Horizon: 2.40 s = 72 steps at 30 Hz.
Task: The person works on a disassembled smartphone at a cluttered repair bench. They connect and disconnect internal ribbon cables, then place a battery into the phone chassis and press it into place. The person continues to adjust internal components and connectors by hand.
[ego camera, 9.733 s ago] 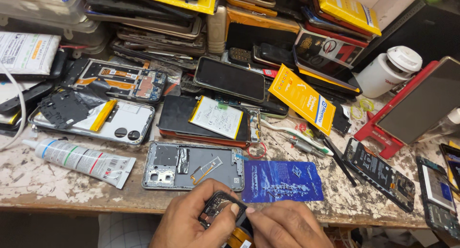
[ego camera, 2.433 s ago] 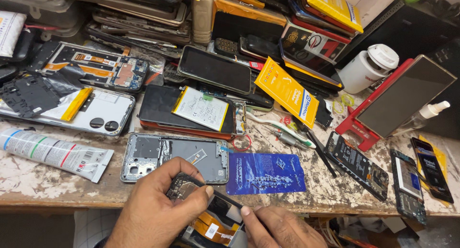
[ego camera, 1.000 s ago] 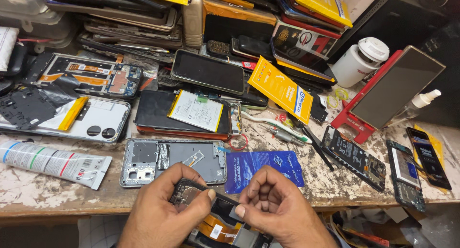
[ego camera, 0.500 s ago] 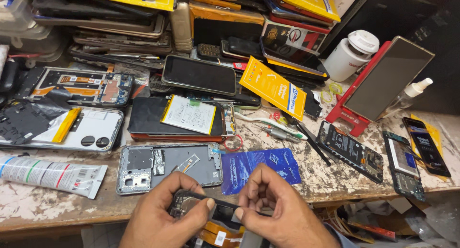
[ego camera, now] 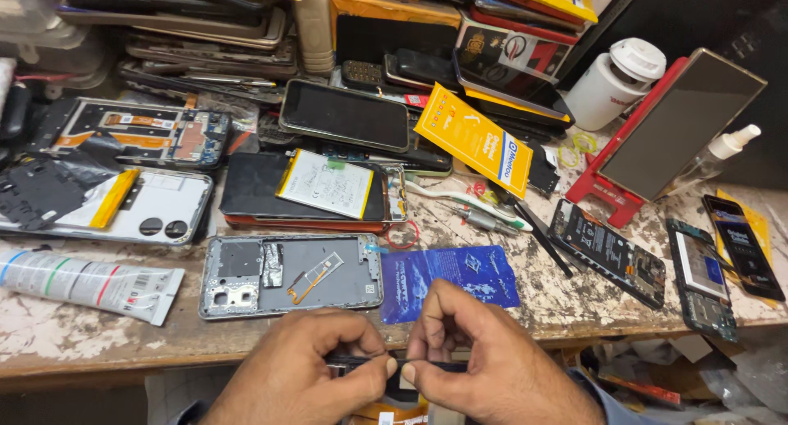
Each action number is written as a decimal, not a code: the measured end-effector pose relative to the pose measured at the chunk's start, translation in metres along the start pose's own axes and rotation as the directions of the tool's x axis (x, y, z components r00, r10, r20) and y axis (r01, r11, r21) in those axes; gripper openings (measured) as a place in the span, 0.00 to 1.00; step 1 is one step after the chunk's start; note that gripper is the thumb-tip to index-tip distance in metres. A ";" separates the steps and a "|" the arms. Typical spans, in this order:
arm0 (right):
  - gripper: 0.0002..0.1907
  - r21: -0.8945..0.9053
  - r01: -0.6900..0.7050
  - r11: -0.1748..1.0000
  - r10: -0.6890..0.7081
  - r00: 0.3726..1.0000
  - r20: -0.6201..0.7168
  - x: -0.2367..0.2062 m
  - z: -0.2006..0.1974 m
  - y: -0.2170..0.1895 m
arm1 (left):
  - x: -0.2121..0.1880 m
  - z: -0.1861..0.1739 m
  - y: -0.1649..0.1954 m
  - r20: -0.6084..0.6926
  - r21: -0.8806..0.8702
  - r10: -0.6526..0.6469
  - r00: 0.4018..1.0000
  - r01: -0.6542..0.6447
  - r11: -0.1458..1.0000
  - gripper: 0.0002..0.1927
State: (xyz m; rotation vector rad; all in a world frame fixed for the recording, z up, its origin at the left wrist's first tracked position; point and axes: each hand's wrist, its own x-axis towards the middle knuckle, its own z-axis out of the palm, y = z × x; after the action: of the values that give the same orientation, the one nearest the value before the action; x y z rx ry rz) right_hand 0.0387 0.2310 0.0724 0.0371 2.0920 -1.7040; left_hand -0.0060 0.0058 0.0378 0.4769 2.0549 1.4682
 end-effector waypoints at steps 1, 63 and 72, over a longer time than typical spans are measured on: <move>0.16 -0.007 -0.006 1.000 0.006 1.000 -0.013 -0.001 -0.002 0.001 | 0.000 0.003 -0.001 -0.015 -0.023 -0.033 0.999 0.033 0.999 0.10; 0.10 -0.265 0.154 0.952 -0.218 0.949 -0.228 -0.012 -0.004 0.040 | 0.002 0.016 -0.013 -0.060 0.233 0.235 0.970 -0.215 0.949 0.11; 0.08 0.044 0.029 0.999 -0.020 0.983 -0.180 -0.012 -0.009 0.049 | -0.002 0.018 -0.011 -0.083 0.307 0.240 0.967 -0.204 0.930 0.11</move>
State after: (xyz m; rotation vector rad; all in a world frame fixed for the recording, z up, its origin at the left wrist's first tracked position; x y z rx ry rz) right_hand 0.0605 0.2546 0.0329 0.1867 2.1889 -1.8242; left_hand 0.0077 0.0143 0.0232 0.7813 2.3973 1.3427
